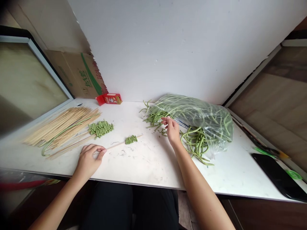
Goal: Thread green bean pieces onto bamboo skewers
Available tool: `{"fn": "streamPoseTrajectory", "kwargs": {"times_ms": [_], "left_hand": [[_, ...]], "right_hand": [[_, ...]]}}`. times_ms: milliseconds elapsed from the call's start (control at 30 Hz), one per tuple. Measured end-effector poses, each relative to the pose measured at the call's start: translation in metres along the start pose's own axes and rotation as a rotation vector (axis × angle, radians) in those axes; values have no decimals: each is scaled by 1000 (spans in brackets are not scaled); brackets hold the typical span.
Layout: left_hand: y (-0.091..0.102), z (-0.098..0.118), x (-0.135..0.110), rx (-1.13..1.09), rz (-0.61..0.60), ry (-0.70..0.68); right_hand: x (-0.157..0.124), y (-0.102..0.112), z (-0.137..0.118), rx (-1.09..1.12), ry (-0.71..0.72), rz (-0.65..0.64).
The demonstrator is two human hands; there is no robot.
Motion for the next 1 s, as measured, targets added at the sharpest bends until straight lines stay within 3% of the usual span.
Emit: {"fn": "streamPoseTrajectory", "kwargs": {"times_ms": [300, 400, 567, 700, 867, 1000], "left_hand": [[8, 12, -6, 32, 83, -95], [9, 14, -8, 26, 103, -122], [7, 10, -8, -8, 116, -115], [3, 7, -8, -29, 95, -90], [-5, 4, -7, -26, 44, -57], [-8, 2, -6, -43, 14, -44]], "right_hand": [[16, 49, -7, -58, 56, 195], [19, 57, -3, -216, 56, 188], [15, 48, 8, -898, -8, 15], [10, 42, 24, -1228, -145, -60], [13, 37, 19, -1300, -203, -9], [12, 42, 0, -1266, -240, 11]]}}
Point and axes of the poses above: each hand's wrist, its own x-axis towards the middle knuckle, its own y-axis out of the back of the hand, z = x × y, the point moved 10 cm from there along x, towards the middle knuckle, and after that the axes turned 4 degrees about -x, right-handed, at the moved point
